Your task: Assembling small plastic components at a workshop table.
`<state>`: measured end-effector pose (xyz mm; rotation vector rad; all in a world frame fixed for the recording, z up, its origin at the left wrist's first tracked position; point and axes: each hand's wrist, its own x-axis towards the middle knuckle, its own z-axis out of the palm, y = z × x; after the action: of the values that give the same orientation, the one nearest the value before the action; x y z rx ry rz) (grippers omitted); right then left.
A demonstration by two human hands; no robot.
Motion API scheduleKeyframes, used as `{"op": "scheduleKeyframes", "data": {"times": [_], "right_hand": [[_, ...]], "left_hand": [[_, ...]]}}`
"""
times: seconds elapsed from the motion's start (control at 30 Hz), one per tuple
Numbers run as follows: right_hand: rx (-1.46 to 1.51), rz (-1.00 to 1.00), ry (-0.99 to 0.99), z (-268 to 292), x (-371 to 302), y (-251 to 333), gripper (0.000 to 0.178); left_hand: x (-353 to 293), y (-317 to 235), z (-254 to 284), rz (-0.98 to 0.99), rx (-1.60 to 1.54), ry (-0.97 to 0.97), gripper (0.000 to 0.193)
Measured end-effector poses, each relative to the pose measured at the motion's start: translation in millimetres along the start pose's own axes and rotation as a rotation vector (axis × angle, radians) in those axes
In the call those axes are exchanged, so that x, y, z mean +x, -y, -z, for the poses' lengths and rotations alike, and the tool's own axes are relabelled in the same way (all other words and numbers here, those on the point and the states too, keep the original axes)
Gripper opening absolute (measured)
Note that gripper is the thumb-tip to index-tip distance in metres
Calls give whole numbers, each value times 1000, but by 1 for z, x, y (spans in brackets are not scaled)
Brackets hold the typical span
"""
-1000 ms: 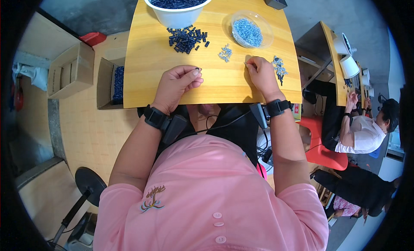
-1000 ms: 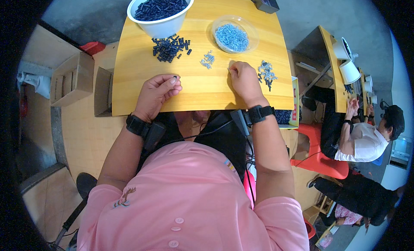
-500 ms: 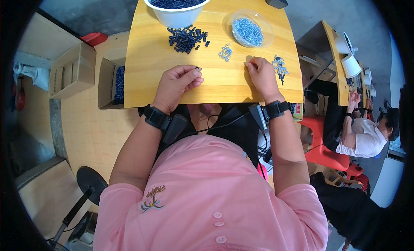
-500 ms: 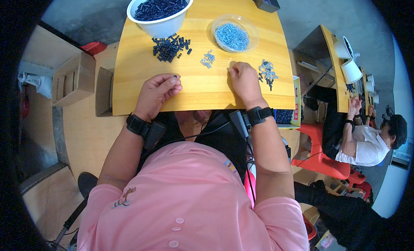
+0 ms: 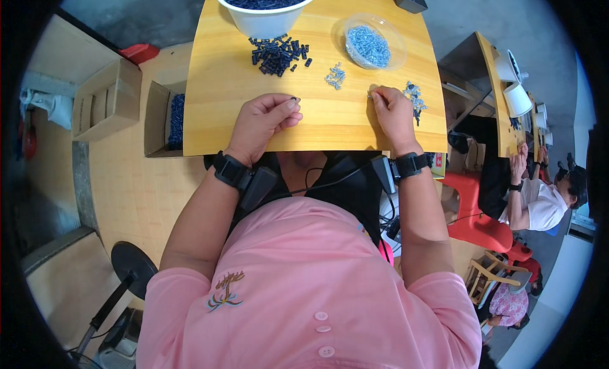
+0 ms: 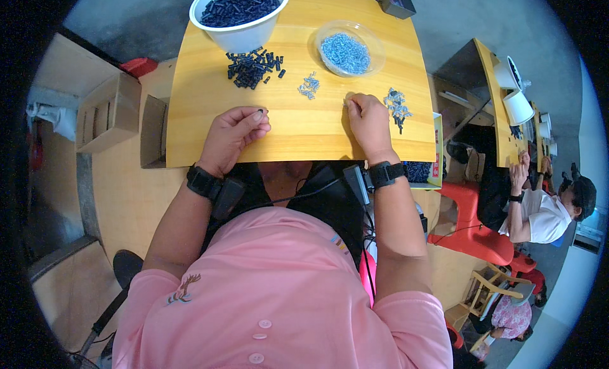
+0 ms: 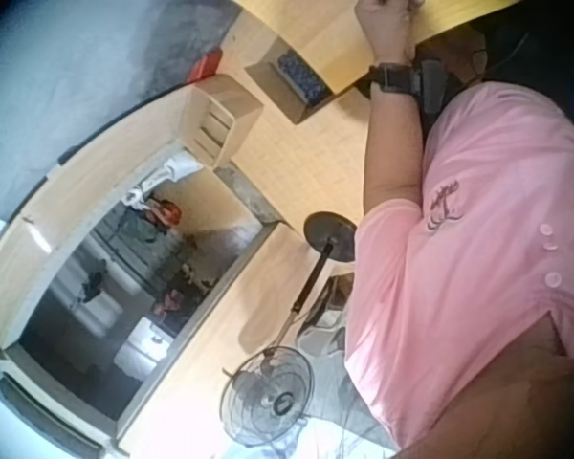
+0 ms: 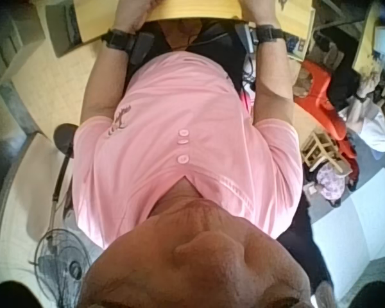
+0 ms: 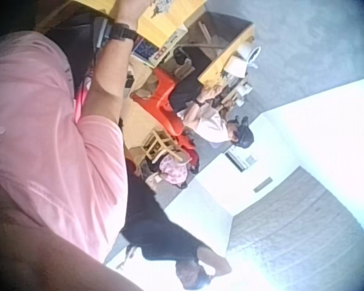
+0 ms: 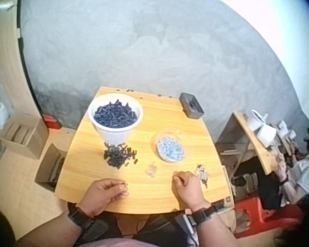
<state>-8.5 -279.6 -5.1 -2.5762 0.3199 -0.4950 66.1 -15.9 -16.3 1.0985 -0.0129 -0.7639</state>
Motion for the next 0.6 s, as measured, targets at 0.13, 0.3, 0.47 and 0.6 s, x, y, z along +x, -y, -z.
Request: {"op": "scheduleKeyframes", "data": {"times": [0.13,0.3,0.47,0.6], "right_hand": [[-16,26,-18,1,1,0,13],[54,-183,-4,9,-4,-3,14],[81,-191,-1,11,-9,0,14],[88,-88,-12,12,-8,20,11]], "left_hand": [[0,1,1,-6,1,-3,22],[-1,-1,1,-6,10,10,22],[0,0,1,-4,7,8,22],[0,-1,1,-6,10,13,22]]}}
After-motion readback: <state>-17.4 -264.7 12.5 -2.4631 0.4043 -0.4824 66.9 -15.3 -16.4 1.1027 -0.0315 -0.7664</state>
